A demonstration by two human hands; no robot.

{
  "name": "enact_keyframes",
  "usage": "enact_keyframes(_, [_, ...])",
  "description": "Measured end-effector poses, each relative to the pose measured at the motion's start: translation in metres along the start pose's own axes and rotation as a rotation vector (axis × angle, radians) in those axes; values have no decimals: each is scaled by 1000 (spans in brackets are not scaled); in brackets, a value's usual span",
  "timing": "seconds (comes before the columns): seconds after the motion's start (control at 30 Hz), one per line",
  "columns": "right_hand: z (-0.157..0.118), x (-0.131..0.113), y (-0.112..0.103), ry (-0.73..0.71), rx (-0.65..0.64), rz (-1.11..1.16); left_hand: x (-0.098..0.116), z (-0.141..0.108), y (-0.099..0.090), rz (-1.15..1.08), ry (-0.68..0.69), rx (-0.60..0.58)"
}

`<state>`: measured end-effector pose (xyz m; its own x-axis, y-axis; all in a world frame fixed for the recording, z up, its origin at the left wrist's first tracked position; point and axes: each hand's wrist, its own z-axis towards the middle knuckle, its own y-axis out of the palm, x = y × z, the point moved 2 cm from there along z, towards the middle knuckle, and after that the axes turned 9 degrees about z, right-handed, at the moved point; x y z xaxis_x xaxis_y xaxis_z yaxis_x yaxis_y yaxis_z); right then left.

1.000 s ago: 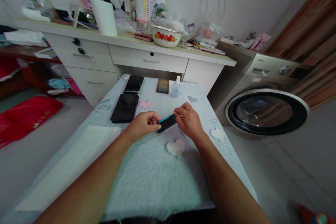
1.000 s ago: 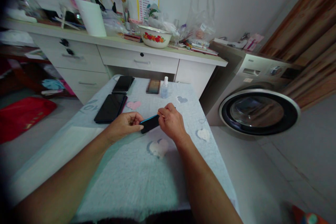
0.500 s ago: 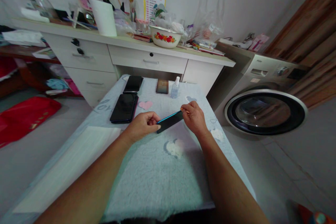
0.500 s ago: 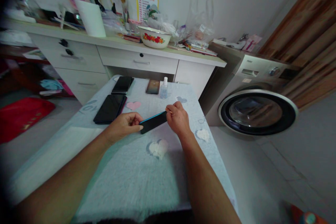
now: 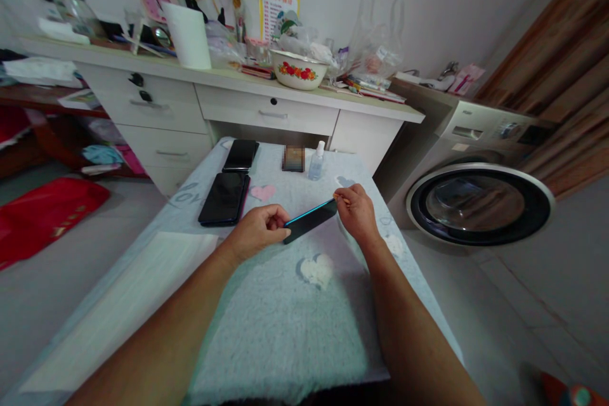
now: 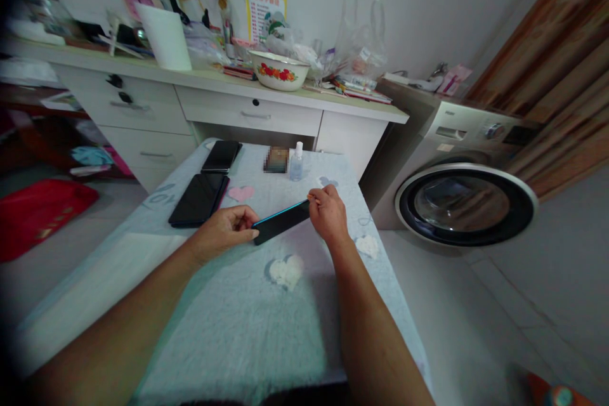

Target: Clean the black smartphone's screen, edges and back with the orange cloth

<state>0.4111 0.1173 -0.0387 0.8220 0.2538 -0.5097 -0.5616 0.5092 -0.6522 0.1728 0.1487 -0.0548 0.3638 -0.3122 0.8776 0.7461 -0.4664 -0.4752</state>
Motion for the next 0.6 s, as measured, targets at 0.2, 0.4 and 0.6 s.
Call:
enact_keyframes(0.2, [3,10,0,45,29,95,0,0,0,3,-4,5])
enact_keyframes(0.4, [4,28,6,228,66,343,-2,1,1,-6,1,4])
enact_keyframes(0.6, [2,36,8,378,26,455,-2,1,1,-17,-3,5])
